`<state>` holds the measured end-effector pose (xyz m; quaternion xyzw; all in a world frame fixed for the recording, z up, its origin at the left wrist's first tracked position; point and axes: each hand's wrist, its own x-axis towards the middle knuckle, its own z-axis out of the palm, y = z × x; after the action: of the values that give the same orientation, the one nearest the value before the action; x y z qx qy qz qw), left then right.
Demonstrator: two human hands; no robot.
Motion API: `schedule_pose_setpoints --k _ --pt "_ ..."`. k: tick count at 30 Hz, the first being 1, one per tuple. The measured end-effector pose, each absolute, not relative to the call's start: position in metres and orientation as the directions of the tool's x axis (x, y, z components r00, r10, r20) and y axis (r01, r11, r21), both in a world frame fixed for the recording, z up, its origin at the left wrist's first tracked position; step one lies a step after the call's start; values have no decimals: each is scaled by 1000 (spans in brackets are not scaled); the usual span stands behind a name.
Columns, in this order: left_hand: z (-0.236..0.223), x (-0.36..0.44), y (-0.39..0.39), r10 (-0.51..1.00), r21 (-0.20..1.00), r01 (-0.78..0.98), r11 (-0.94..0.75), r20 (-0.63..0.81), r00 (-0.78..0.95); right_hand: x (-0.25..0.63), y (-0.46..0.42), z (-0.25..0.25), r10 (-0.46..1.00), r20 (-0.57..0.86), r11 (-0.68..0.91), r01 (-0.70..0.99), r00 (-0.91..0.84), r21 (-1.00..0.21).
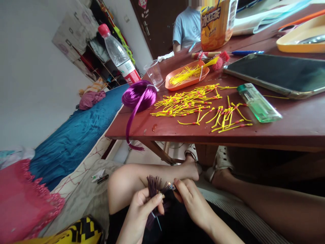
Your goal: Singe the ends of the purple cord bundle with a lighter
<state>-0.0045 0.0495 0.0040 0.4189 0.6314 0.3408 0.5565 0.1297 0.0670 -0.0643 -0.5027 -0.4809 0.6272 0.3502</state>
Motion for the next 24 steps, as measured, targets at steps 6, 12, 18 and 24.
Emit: schedule_pose_setpoints --k 6,12,18,24 --pt "6 -4 49 904 894 139 426 -427 -22 132 67 -65 930 -305 -300 55 -205 -952" --pt "-1 -7 47 882 876 111 469 -471 0 133 67 -68 930 -320 -314 60 -183 -948" --pt "-3 -8 46 883 877 113 467 -470 -5 133 69 -63 932 -264 -264 37 -249 -964" --pt "-3 -8 47 879 871 117 477 -476 -34 133 71 -61 915 -332 -355 -65 -227 -933"
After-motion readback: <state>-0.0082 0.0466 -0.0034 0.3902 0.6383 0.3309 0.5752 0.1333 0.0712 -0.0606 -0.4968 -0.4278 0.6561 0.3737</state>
